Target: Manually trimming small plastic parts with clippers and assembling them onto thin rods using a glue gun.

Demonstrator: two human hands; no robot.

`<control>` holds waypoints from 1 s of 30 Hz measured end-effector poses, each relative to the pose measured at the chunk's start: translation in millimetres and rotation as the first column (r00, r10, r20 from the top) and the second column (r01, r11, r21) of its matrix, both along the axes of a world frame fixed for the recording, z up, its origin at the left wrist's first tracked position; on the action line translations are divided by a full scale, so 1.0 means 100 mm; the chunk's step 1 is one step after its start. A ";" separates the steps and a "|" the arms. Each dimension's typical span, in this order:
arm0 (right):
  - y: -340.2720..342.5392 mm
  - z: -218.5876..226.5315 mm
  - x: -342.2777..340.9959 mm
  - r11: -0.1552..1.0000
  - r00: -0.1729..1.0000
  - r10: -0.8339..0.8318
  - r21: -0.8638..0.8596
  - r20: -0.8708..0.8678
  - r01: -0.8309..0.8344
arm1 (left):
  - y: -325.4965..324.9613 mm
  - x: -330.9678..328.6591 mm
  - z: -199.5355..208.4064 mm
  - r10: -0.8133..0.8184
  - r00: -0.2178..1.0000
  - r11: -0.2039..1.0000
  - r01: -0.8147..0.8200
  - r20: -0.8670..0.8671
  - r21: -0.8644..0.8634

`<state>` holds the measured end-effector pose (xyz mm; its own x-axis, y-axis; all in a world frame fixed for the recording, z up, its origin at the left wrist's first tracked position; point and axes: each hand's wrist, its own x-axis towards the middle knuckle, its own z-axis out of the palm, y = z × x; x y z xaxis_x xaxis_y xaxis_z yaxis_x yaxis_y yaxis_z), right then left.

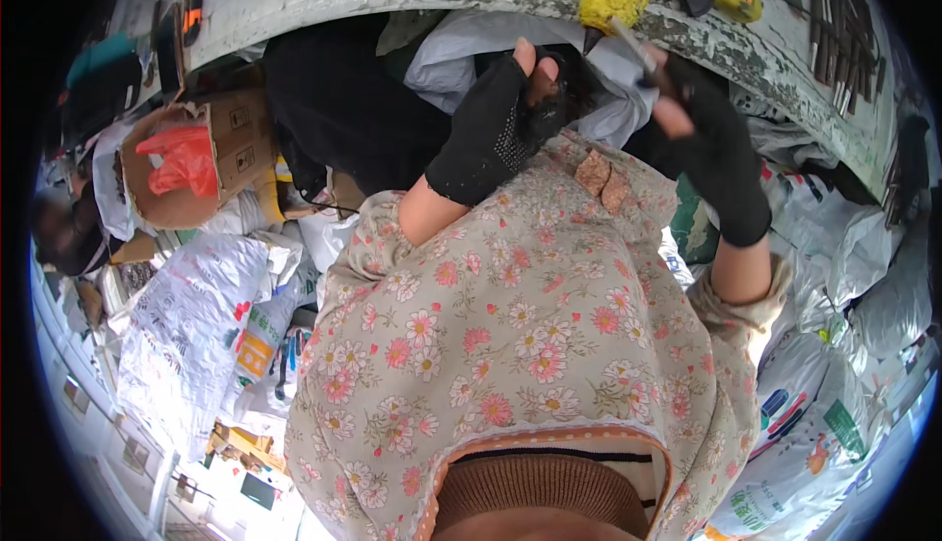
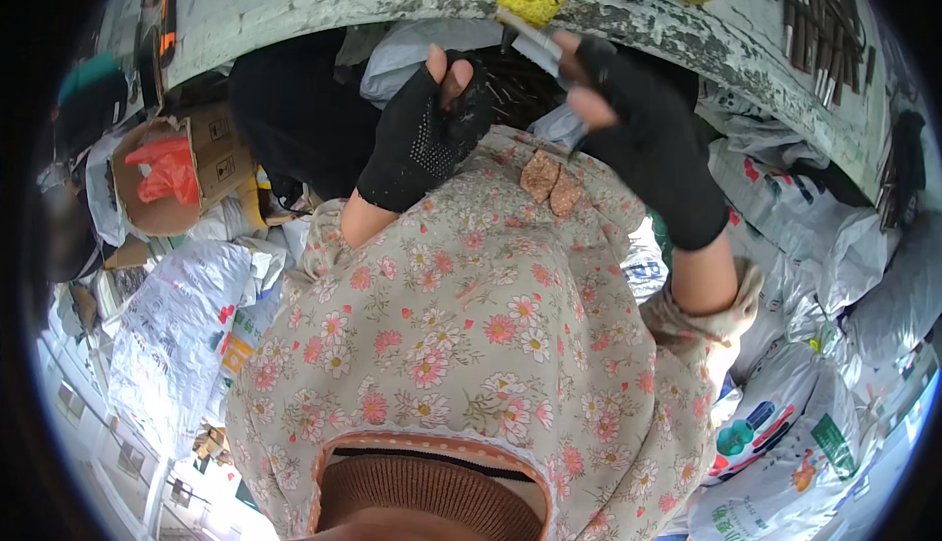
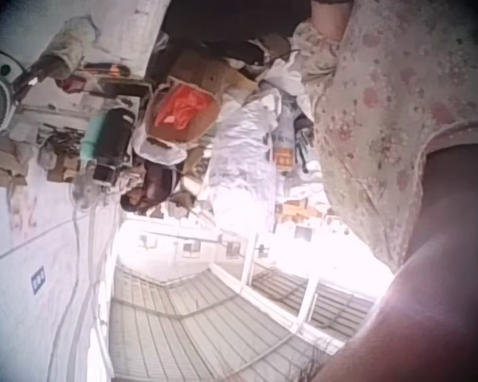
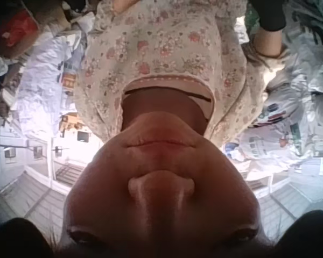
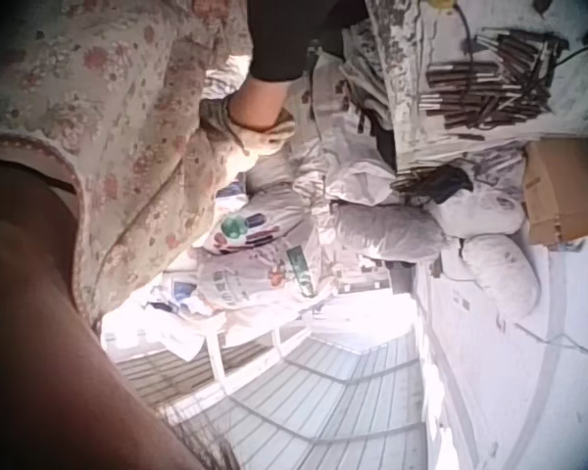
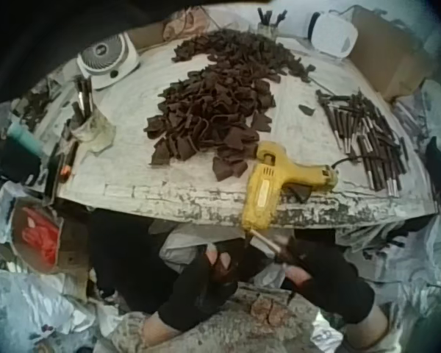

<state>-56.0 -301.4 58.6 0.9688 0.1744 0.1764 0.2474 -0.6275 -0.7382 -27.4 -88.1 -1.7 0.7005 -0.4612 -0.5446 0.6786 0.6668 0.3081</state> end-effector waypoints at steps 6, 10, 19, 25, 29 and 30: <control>0.20 0.15 -0.34 0.909 0.896 0.175 0.416 -0.408 0.012 | 0.01 -0.03 0.38 -0.187 0.981 0.968 0.175 0.055 0.180; 0.24 0.22 -0.36 0.954 0.903 0.156 0.299 -0.400 -0.032 | -0.05 -0.05 0.44 -0.073 0.990 0.937 0.110 -0.125 0.330; 0.28 0.56 -0.36 0.964 0.916 0.146 -0.156 -0.375 -0.217 | 0.13 -0.24 0.08 -0.693 0.254 0.406 -0.636 0.674 0.657; 0.37 0.47 -0.27 0.940 0.923 0.175 -0.219 -0.342 -0.260 | 0.15 -0.16 0.28 -0.526 0.657 0.604 -0.158 0.540 0.781; 0.41 0.12 -0.26 0.957 0.738 0.178 0.289 -0.650 0.023 | 0.36 -0.18 -0.19 -0.612 0.443 0.677 -0.135 0.655 0.724; 0.42 -0.05 -0.29 0.904 0.537 0.198 0.365 -0.820 0.224 | 0.38 -0.10 -0.19 -0.674 0.359 0.639 -0.158 0.646 0.753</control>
